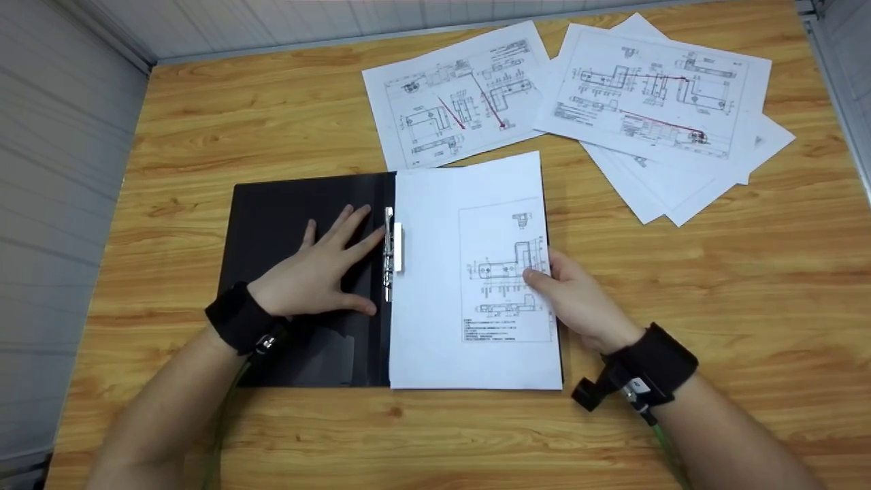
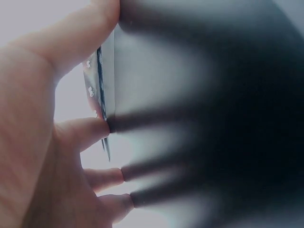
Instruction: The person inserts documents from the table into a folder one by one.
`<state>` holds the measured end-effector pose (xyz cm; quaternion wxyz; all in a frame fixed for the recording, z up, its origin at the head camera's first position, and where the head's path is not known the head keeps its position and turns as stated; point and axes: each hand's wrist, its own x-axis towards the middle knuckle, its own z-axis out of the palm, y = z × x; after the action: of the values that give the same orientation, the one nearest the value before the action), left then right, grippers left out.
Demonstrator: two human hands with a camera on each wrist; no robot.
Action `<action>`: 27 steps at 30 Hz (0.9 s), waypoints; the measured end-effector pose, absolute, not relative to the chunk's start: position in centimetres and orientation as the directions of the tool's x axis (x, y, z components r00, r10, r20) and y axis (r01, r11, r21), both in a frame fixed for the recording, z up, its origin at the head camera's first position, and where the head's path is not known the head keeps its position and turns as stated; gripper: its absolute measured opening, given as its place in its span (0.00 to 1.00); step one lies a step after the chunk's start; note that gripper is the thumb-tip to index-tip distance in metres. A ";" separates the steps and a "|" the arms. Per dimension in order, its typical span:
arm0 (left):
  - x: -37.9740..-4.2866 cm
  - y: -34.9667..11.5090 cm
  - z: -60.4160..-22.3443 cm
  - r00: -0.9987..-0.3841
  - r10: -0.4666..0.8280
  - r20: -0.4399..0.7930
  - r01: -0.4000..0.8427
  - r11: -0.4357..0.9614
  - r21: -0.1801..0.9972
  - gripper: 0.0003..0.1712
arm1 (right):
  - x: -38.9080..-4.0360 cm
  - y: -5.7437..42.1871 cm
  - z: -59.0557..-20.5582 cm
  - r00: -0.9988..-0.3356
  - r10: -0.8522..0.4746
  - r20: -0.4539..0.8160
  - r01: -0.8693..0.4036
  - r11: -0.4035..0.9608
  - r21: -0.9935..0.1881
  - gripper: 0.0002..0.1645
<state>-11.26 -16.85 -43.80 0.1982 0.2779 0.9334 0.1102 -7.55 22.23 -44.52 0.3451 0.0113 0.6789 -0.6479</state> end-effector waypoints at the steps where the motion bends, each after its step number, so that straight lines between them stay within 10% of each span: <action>1: -11.3 -16.8 -43.8 -0.766 0.563 -0.310 0.474 0.821 0.318 0.70 | -7.6 22.2 -44.5 -0.762 -0.435 -0.480 0.460 0.159 -0.874 0.35; 12: -11.3 -16.8 -43.7 -0.766 0.563 -0.310 0.472 0.820 0.323 0.70 | -7.7 22.2 -43.4 -0.767 -0.453 -0.453 0.433 0.155 -0.888 0.46; 27: -11.3 -16.8 -43.8 -0.773 0.555 -0.308 0.465 0.826 0.319 0.70 | -7.4 24.0 -41.3 -0.932 -0.288 -0.221 -0.008 0.625 -0.780 0.61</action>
<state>-11.28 -16.77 -43.80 0.1979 0.2728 0.9347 0.1131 -7.41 23.97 -41.33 0.1649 -0.0837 0.8863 -0.4246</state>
